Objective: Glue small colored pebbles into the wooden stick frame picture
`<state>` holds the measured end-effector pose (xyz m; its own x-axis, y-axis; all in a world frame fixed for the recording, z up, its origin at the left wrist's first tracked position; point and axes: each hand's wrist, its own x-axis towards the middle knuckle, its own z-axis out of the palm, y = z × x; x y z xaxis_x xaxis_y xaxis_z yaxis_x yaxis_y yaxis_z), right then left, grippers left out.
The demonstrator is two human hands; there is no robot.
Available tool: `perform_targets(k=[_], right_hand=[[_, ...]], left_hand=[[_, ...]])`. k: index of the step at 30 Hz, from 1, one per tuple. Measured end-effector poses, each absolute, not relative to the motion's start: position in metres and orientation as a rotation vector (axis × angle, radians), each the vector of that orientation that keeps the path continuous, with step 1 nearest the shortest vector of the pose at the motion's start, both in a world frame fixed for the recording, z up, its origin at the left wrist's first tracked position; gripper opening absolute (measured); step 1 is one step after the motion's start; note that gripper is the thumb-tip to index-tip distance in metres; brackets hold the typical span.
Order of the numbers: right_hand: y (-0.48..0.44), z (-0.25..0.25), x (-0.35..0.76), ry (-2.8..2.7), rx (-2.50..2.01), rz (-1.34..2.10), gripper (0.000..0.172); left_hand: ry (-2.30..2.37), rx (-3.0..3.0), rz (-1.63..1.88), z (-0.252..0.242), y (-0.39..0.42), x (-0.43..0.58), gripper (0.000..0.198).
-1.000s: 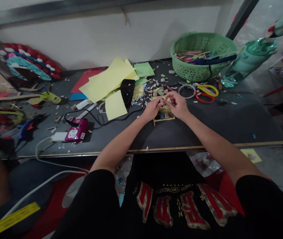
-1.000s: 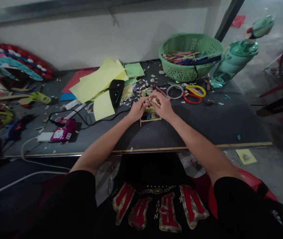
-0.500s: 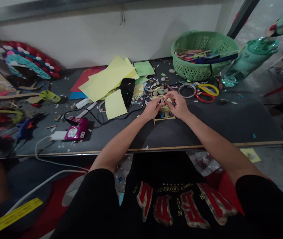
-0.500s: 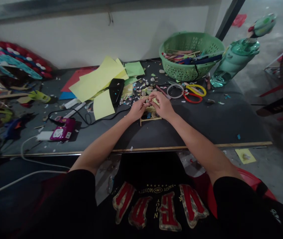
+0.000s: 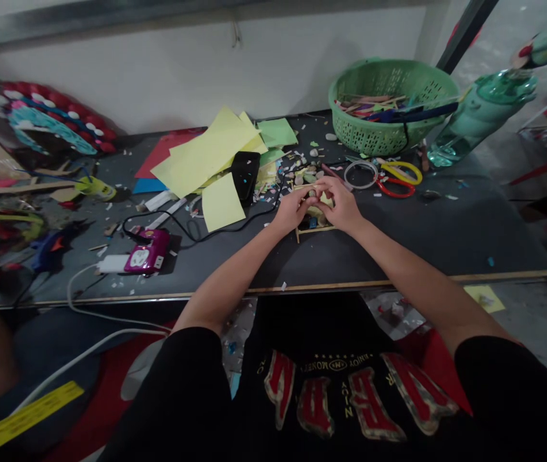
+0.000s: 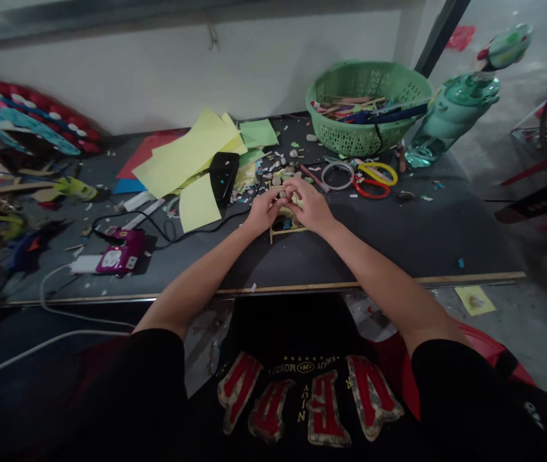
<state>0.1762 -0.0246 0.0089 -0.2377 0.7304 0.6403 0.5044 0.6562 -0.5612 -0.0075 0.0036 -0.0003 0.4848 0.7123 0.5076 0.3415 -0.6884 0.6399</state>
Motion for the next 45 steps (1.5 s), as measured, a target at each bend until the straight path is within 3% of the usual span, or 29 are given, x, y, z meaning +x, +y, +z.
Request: perform_targets(k=[6,13,19,26,32,45], right_hand=[[-0.025,0.006,0.175,-1.872,-0.966,0.29,0.043],[-0.028,0.01,0.173,-1.872,-0.993,0.318,0.041],[-0.026,0.013,0.172,-1.952,-0.934,0.432,0.038],[-0.021,0.007,0.169,-1.97,-0.864,0.438,0.027],[-0.02,0.006,0.169,-1.927,-0.844,0.361,0.036],[-0.023,0.007,0.17,-1.912,-0.898,0.329,0.031]], left_hand=[[0.868,2.197,1.049,0.0,0.005,-0.007,0.044],[0.854,2.093,1.05,-0.001,0.008,-0.006,0.062],[0.765,1.964,0.957,-0.003,0.014,-0.01,0.067],[0.754,1.901,0.946,-0.004,0.015,-0.011,0.067],[0.779,1.898,0.93,-0.002,0.014,-0.01,0.067],[0.768,1.938,0.957,0.002,0.013,-0.01,0.067]])
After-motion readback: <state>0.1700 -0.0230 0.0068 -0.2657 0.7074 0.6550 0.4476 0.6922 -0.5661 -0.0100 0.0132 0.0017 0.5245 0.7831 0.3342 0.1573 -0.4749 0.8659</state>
